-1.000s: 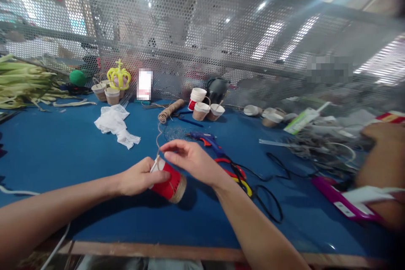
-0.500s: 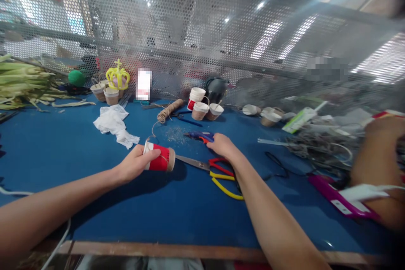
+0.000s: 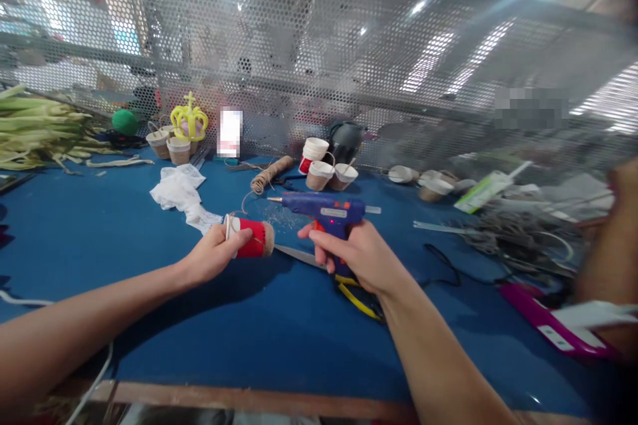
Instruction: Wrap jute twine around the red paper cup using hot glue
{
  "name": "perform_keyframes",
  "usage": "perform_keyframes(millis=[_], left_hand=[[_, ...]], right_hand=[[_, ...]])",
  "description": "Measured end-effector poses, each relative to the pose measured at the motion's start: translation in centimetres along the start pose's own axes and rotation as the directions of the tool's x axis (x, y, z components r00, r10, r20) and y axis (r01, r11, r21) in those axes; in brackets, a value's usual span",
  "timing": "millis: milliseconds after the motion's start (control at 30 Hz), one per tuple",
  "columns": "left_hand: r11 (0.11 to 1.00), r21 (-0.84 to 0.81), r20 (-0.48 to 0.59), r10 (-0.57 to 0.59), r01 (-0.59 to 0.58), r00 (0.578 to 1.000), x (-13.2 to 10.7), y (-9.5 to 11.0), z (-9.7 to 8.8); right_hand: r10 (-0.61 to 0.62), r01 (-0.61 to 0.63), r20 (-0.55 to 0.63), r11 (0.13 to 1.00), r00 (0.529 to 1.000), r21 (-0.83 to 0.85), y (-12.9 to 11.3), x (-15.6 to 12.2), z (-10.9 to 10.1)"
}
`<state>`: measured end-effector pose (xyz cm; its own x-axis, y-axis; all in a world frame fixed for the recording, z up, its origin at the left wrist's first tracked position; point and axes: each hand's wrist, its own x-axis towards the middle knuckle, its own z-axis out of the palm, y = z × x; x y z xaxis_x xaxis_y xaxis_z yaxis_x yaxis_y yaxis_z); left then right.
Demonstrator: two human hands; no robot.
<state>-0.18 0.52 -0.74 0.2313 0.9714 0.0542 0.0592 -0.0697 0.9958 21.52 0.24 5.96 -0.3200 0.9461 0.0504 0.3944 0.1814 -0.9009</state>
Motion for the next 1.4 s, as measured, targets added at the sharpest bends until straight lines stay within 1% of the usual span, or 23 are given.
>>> perform_keyframes(millis=[100, 200, 267, 333, 500, 633, 800, 1067, 1233, 1400], left_hand=[[0.999, -0.036, -0.015, 0.015, -0.016, 1.000, 0.2, 0.4, -0.1], [0.998, -0.069, -0.012, 0.007, -0.008, 1.000, 0.4, 0.7, -0.1], [0.996, -0.088, -0.023, -0.014, 0.012, 1.000, 0.5, 0.7, -0.1], [0.991, -0.125, -0.034, -0.048, 0.044, 0.998, 0.5, 0.8, -0.1], [0.964, -0.250, -0.015, -0.095, 0.089, 0.995, 0.5, 1.1, -0.1], [0.957, -0.272, -0.009, -0.106, 0.099, 0.994, 0.5, 1.3, 0.0], [0.967, -0.228, -0.040, -0.124, 0.111, 0.992, 0.4, 1.2, 0.0], [0.996, -0.075, -0.038, -0.049, 0.046, 0.998, 0.4, 0.8, -0.3], [1.000, 0.022, -0.001, -0.003, 0.003, 1.000, 0.2, 0.9, -0.2], [0.989, 0.113, 0.049, 0.085, -0.090, 0.995, -0.2, 1.4, -0.1]], right_hand=[[0.037, -0.033, 0.029, 0.992, 0.999, -0.125, 0.2, -0.8, 0.6], [0.071, -0.072, -0.011, 0.965, 0.997, -0.251, 0.1, -1.5, 0.9], [0.076, -0.086, -0.044, 0.953, 0.996, -0.292, -0.1, -1.8, 1.1], [0.049, -0.061, -0.047, 0.952, 0.998, -0.299, -0.3, -2.0, 1.3], [-0.099, 0.074, -0.049, 0.927, 0.994, -0.368, -0.2, -2.1, 1.3], [-0.130, 0.093, -0.054, 0.891, 0.990, -0.444, 0.0, -2.4, 1.3], [-0.149, 0.110, -0.042, 0.869, 0.988, -0.483, -0.2, -2.6, 1.4], [-0.180, 0.123, -0.063, 0.852, 0.982, -0.508, -0.2, -2.6, 1.6], [-0.182, 0.120, -0.066, 0.841, 0.981, -0.527, 0.2, -2.4, 1.4], [-0.200, 0.141, -0.056, 0.836, 0.978, -0.531, 0.2, -2.3, 1.3]])
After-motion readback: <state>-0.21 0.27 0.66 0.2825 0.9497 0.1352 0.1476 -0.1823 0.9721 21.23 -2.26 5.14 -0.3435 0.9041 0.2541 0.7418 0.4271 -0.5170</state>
